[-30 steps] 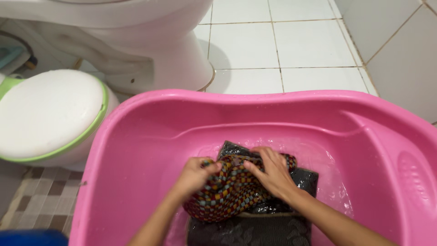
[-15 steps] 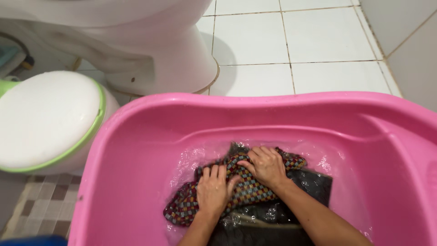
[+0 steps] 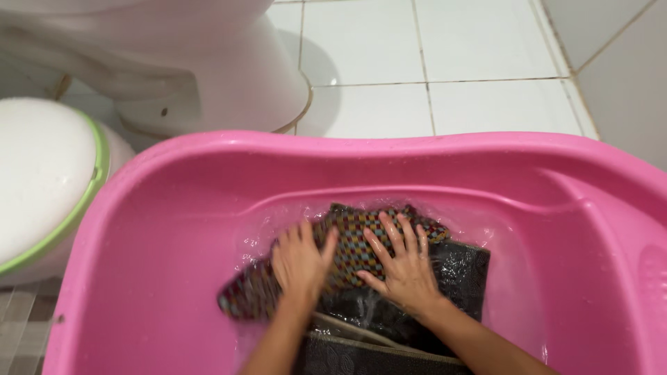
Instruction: The person washes two cloths by hand in a pink plastic basin placed on the bathroom floor. They submerge, scrub, and wring out a patterned cloth and a dark striped cloth, using a blue bucket and scoop to transfer water between containers.
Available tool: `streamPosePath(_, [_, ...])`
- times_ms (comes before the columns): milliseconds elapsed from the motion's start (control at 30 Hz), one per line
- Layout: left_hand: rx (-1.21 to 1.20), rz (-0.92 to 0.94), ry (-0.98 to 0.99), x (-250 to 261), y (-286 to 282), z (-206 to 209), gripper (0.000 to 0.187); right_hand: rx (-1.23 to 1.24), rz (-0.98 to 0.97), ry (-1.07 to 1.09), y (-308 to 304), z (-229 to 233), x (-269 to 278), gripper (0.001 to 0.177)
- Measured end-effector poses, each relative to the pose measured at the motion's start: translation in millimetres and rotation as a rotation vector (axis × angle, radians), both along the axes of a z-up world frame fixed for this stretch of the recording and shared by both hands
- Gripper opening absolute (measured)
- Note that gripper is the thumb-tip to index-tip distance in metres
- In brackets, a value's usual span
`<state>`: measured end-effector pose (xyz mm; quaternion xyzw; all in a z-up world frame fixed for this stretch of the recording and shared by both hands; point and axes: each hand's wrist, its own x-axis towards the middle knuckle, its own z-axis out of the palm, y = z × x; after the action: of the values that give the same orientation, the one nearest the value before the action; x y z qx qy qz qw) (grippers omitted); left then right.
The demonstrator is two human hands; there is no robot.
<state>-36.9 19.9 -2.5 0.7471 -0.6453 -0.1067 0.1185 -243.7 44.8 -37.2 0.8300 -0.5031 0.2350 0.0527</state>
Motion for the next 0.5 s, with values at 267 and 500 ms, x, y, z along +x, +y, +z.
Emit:
streamPosePath(267, [0.318, -0.146, 0.278, 50, 48, -5, 0.054, 0.766, 0.060, -0.142, -66, 29, -29, 0.048])
streamPosePath(500, [0.294, -0.071, 0.067, 77, 54, 19, 0.022, 0.679, -0.123, 0.242, -5, 96, -16, 0.058])
